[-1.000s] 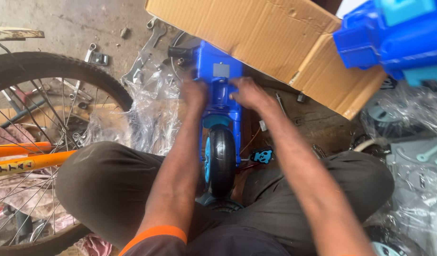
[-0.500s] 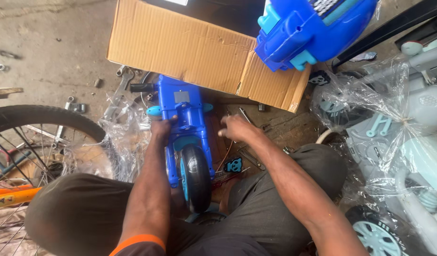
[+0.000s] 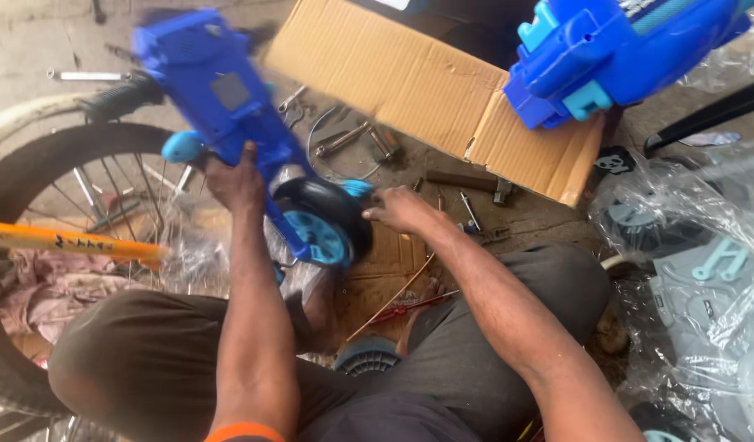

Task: The person assembles a blue plastic toy scooter by attaching the front fork and handlebar assembly to the main body. They use a screwdriver to tighten screws and secure the components together.

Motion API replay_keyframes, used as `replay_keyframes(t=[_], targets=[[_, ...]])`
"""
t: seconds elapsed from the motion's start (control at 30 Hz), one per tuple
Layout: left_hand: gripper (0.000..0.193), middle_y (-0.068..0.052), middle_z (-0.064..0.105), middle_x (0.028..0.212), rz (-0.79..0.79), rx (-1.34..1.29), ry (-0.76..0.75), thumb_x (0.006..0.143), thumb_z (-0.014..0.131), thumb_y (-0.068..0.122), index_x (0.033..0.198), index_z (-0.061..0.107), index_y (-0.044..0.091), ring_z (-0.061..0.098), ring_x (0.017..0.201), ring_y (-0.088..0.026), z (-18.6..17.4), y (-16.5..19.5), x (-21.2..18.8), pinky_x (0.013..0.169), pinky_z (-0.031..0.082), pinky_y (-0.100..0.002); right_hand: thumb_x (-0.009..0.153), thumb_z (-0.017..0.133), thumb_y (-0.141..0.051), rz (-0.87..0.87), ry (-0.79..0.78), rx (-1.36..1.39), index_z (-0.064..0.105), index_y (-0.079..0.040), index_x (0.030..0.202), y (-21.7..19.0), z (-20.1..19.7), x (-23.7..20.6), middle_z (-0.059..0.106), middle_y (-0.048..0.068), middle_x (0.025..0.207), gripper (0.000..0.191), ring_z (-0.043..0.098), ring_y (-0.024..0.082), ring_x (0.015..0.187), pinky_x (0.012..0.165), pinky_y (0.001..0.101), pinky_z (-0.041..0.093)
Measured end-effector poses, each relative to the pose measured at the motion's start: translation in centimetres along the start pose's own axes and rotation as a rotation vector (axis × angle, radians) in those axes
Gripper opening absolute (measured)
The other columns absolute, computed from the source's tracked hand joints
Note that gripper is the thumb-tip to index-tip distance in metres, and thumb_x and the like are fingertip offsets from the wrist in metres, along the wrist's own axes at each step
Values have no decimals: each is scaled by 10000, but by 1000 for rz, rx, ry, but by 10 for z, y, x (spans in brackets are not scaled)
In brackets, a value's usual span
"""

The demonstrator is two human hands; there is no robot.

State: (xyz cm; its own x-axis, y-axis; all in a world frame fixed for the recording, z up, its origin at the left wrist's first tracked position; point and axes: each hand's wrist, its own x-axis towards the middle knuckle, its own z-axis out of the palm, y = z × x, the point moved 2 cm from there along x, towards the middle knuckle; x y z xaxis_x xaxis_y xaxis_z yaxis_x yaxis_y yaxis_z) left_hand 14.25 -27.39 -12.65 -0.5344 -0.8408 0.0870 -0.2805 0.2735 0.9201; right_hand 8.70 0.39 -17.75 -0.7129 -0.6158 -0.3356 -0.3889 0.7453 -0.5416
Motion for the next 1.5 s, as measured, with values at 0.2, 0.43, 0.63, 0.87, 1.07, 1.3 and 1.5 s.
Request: replay_keyframes(t=[0.2, 0.43, 0.63, 0.87, 1.07, 1.3, 1.5], targets=[[570, -214, 734, 1071, 289, 229, 429, 802, 885, 256, 1230, 616, -7, 707, 949, -413, -46, 39, 5, 812, 518, -495, 844, 746, -334, -96, 59, 8, 675, -35, 1267, -24, -8, 1, 693, 232, 1233, 523, 645, 394, 1187, 994, 481, 499], [448, -143, 762, 1068, 274, -135, 271, 874, 781, 162, 1259, 611, 8, 776, 939, -281, -92, 82, -4, 862, 604, -389, 963, 711, -453, -363, 608, 177, 690, 2, 1221, -75, -48, -7, 703, 221, 1226, 524, 677, 383, 1157, 980, 461, 536], [293, -158, 731, 950, 313, -138, 173, 843, 827, 167, 1006, 656, -7, 732, 857, -284, -70, 139, -50, 810, 577, -412, 984, 706, -359, -299, 934, 209, 694, -30, 1114, -79, -96, -65, 704, 151, 1088, 354, 719, 297, 959, 824, 401, 600], [309, -143, 687, 956, 675, -124, 150, 855, 802, 109, 1103, 644, 15, 684, 874, -328, -19, 176, -123, 794, 541, -455, 1043, 677, -207, -360, 1694, -118, 558, -50, 1223, -20, -179, -193, 519, 89, 1227, 267, 526, 243, 1194, 1076, 445, 454], [436, -138, 681, 1107, 860, -223, 138, 875, 750, 67, 1283, 614, -1, 690, 933, -305, -9, 212, -157, 823, 568, -402, 1051, 625, -279, -332, 1850, -138, 563, 12, 1203, 1, -248, -216, 505, 178, 1266, 334, 505, 301, 1208, 1003, 460, 475], [268, -130, 719, 979, 590, -293, 37, 869, 794, -56, 1088, 642, -39, 698, 811, -166, -46, 204, -140, 767, 598, -304, 1026, 684, -166, -470, 1323, 74, 636, -48, 921, -23, -163, -179, 674, 97, 866, 165, 681, 239, 821, 716, 409, 577], [223, -143, 756, 1024, 612, -395, 36, 897, 795, -60, 1072, 656, -61, 749, 847, -170, -51, 193, -131, 811, 632, -298, 894, 743, -228, 91, 704, 66, 753, -28, 877, 55, -139, -110, 734, 141, 853, 201, 702, 307, 777, 725, 462, 566]])
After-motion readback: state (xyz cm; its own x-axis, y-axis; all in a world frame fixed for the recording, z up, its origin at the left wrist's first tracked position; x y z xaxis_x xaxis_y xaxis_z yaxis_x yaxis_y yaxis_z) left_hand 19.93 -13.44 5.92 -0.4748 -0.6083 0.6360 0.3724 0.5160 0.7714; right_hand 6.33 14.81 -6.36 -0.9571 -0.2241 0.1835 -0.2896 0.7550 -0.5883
